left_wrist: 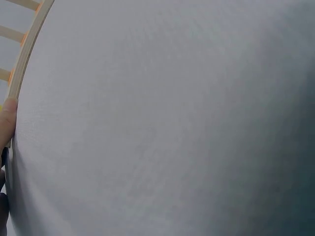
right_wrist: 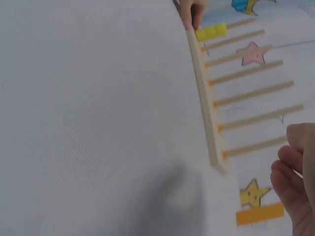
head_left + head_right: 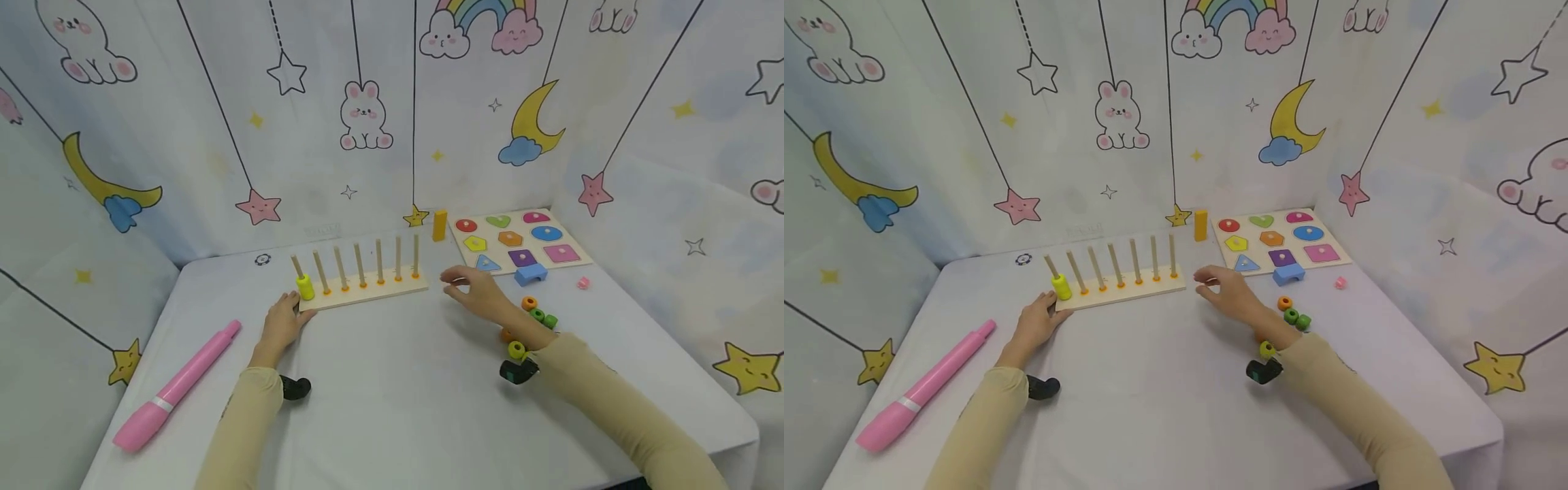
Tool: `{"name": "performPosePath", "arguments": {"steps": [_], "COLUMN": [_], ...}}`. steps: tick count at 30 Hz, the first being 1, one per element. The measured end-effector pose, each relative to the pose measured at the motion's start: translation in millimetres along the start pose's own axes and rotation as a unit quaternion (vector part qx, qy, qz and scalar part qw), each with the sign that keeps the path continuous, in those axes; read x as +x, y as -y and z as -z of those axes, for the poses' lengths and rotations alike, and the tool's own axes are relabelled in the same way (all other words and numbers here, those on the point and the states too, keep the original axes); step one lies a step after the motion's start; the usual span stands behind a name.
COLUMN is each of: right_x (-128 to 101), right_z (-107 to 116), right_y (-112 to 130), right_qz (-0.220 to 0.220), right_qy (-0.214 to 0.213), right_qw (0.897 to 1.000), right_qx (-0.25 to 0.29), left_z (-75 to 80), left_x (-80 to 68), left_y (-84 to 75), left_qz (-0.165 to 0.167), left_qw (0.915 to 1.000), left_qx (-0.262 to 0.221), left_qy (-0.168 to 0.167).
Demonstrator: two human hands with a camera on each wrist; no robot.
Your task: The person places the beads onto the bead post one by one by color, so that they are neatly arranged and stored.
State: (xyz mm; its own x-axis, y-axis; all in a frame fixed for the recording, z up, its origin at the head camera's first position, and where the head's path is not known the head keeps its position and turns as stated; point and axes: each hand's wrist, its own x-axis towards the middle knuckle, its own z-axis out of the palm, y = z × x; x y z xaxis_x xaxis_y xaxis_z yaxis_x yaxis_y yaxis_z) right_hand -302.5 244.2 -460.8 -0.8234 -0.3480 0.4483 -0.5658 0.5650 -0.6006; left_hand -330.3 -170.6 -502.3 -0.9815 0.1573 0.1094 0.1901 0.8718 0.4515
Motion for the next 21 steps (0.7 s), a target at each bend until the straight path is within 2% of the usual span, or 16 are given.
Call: {"name": "performPosePath", "arguments": {"steps": [5, 10, 15, 21], "right_x": [-37, -68, -87, -92], "right_z": [30, 52, 67, 77], "right_y": [-34, -54, -60, -55], "right_qz": [-0.04, -0.081, -0.119, -0.108], "right_qy": [-0.028, -0.046, -0.044, -0.036], "right_qw": [0.997, 0.99, 0.985, 0.986], "right_qx": [-0.062, -0.103, -0.121, -0.125], "left_z": [1.2, -0.7, 1.0, 2.6], "left_x": [1.5, -0.4, -1.9, 0.9], "left_y": [2.8, 3.9, 1.9, 3.1], "left_qz": [-0.004, 0.0, -0.001, -0.002], "left_qw": [1.0, 0.9999, 0.9999, 0.9999], "left_qx": [-0.004, -0.004, -0.011, -0.01], "left_qy": [0.003, 0.01, 0.011, 0.001]}}
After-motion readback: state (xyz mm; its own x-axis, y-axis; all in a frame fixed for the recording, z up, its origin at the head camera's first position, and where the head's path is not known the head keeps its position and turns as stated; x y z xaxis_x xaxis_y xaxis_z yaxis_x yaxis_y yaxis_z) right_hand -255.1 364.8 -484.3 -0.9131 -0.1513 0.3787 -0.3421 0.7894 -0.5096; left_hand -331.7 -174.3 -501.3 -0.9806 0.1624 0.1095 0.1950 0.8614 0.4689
